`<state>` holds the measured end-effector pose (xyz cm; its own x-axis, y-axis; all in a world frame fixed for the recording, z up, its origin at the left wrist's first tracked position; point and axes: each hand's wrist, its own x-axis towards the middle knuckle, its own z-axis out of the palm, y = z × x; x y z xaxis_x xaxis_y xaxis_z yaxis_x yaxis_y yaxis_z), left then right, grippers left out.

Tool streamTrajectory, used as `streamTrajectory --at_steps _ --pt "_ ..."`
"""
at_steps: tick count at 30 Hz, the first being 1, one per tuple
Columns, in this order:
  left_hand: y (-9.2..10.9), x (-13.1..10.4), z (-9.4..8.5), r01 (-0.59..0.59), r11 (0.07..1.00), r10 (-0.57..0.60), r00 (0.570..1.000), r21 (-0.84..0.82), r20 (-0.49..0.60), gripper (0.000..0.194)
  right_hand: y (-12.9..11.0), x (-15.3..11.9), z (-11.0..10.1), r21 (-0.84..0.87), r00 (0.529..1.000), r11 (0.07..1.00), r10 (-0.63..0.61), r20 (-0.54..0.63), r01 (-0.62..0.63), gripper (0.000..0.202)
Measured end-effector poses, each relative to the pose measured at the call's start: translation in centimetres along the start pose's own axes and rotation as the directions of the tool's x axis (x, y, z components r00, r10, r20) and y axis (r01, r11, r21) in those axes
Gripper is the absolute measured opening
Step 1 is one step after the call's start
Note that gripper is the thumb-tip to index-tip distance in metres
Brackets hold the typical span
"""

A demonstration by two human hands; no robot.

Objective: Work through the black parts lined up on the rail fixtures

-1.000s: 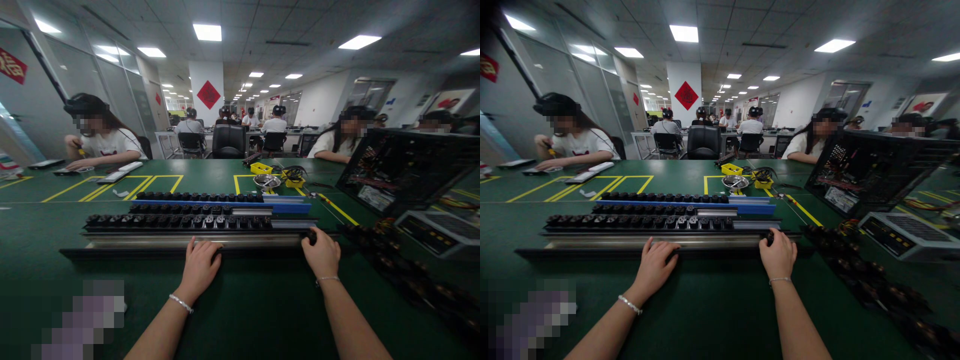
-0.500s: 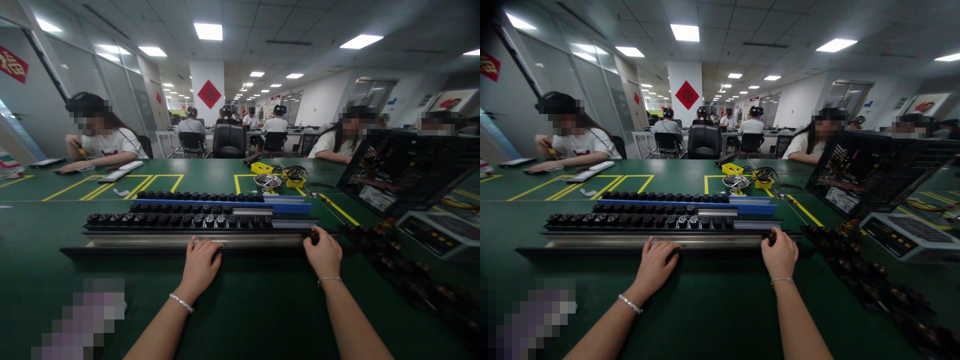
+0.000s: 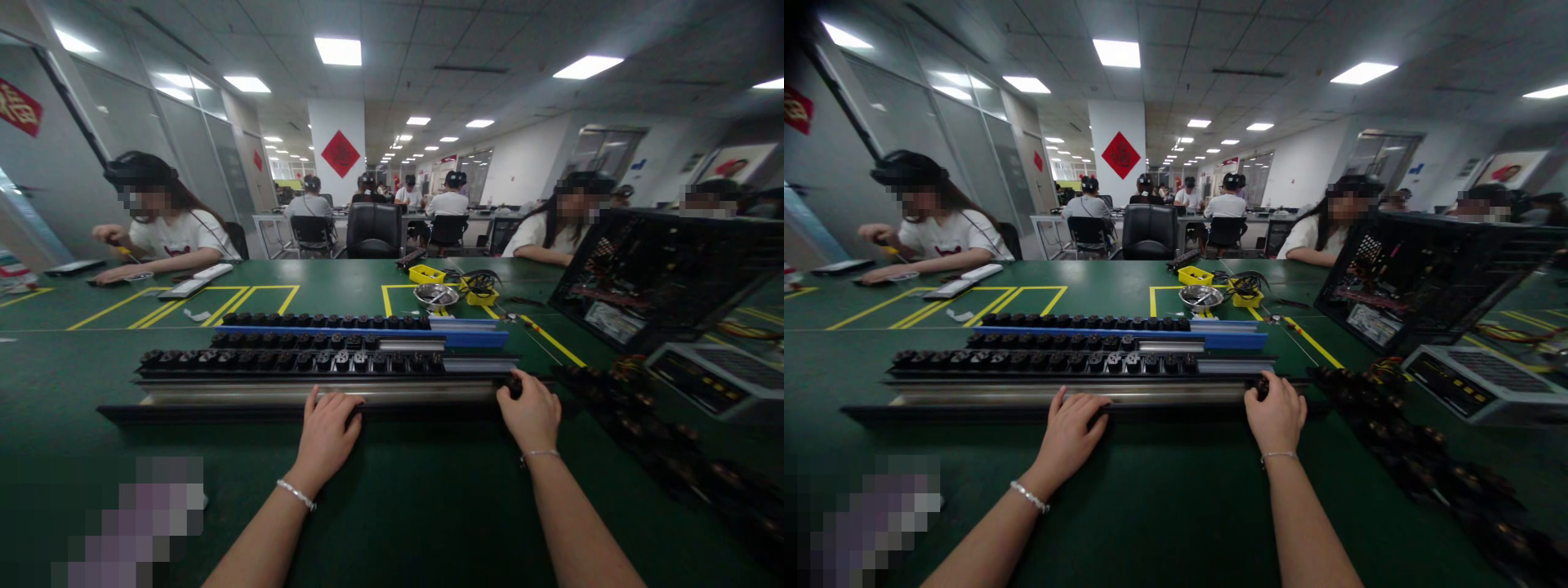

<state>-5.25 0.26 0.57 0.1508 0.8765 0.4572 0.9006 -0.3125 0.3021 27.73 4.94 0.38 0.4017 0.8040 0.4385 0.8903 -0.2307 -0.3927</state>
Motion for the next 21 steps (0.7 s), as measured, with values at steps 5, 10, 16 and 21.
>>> streamTrajectory --at_steps 5,10,16,21 --pt "0.1 0.0 -0.1 0.005 1.000 -0.005 1.000 -0.010 0.000 0.019 0.0 0.0 0.0 0.003 1.000 1.000 -0.001 -0.016 0.001 0.042" --pt "0.1 0.0 -0.1 -0.004 1.000 0.004 1.000 -0.003 -0.011 0.019 0.6 0.3 -0.3 0.007 1.000 1.000 0.012 -0.012 -0.012 0.042" --pt "0.0 0.0 0.1 -0.009 1.000 0.009 1.000 0.005 -0.015 0.020 1.4 0.7 -0.2 -0.008 0.999 0.999 0.046 -0.010 -0.046 0.043" --pt "-0.1 0.0 0.1 -0.015 1.000 0.015 1.000 0.006 -0.020 0.020 1.4 0.7 -0.1 -0.021 0.998 0.998 0.055 -0.011 -0.055 0.042"
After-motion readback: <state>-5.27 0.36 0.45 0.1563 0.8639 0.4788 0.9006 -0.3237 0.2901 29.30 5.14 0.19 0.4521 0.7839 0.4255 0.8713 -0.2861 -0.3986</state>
